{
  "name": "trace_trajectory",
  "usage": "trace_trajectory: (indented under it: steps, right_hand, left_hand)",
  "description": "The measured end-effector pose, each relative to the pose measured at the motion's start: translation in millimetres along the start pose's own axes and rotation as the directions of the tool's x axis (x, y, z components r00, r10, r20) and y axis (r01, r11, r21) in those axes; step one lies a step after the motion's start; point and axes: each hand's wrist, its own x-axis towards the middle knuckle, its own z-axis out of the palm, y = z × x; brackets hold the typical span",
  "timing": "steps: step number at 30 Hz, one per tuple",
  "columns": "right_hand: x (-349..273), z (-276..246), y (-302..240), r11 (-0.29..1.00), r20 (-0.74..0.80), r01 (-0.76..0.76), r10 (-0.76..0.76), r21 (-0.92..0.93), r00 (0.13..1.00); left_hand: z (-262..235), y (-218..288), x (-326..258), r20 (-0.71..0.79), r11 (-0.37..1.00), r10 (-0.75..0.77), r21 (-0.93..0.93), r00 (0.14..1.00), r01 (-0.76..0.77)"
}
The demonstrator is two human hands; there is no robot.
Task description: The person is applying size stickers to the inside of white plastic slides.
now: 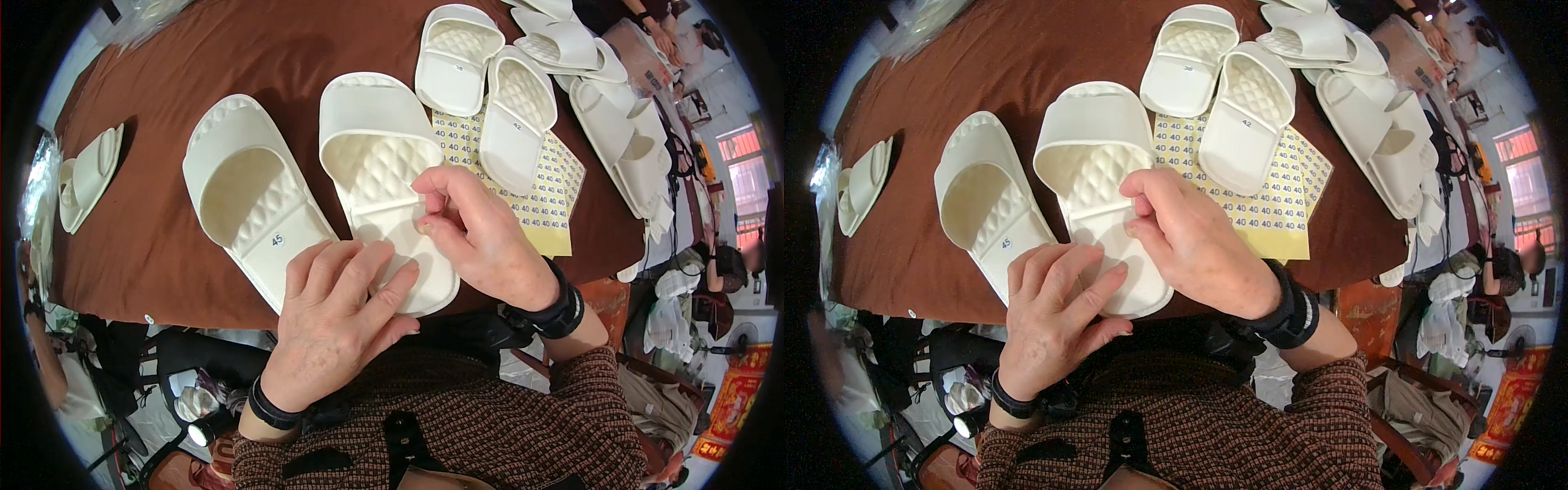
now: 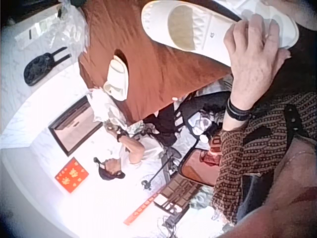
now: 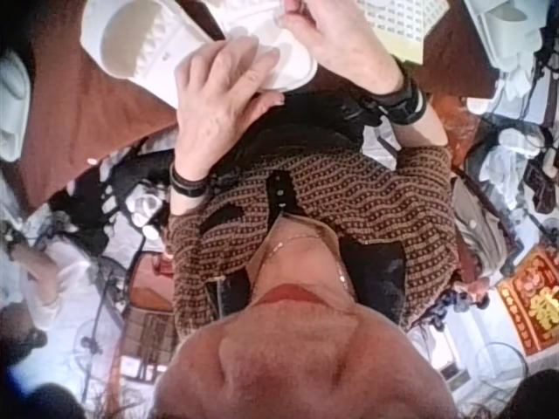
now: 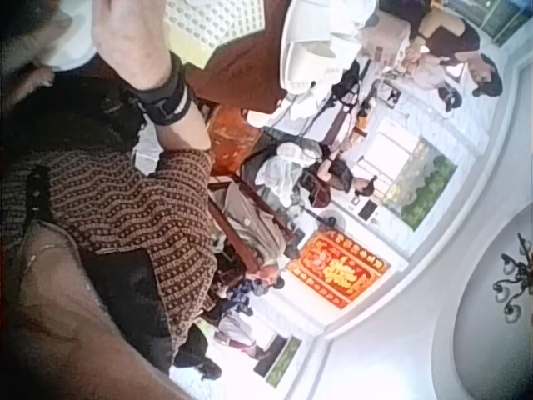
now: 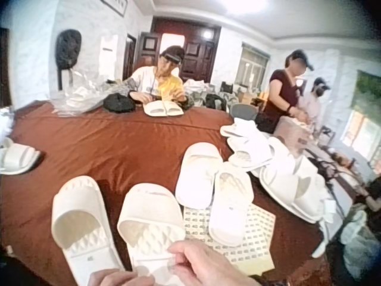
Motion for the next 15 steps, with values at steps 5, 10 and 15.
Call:
trace_trajectory:
  steps: [5,10,15]
  right_hand:
    - [-1,-5,-6,1.000,0.049,-0.009,0.009,-0.010,0.999]
    - [-5,-9,-6,1.000,0.089,-0.001,0.001,0.005,0.996]
    - [-10,-19,-17,0.982,0.095,0.156,-0.146,-0.105,0.985]
  left_hand:
    - [0,0,0,-0.014,1.000,0.007,0.003,1.000,-0.007]
    - [0,1,0,-0.015,1.000,0.012,0.006,1.000,-0.012]
    - [-1,-1,-2,-0.042,0.999,0.036,-0.038,0.998,-0.037]
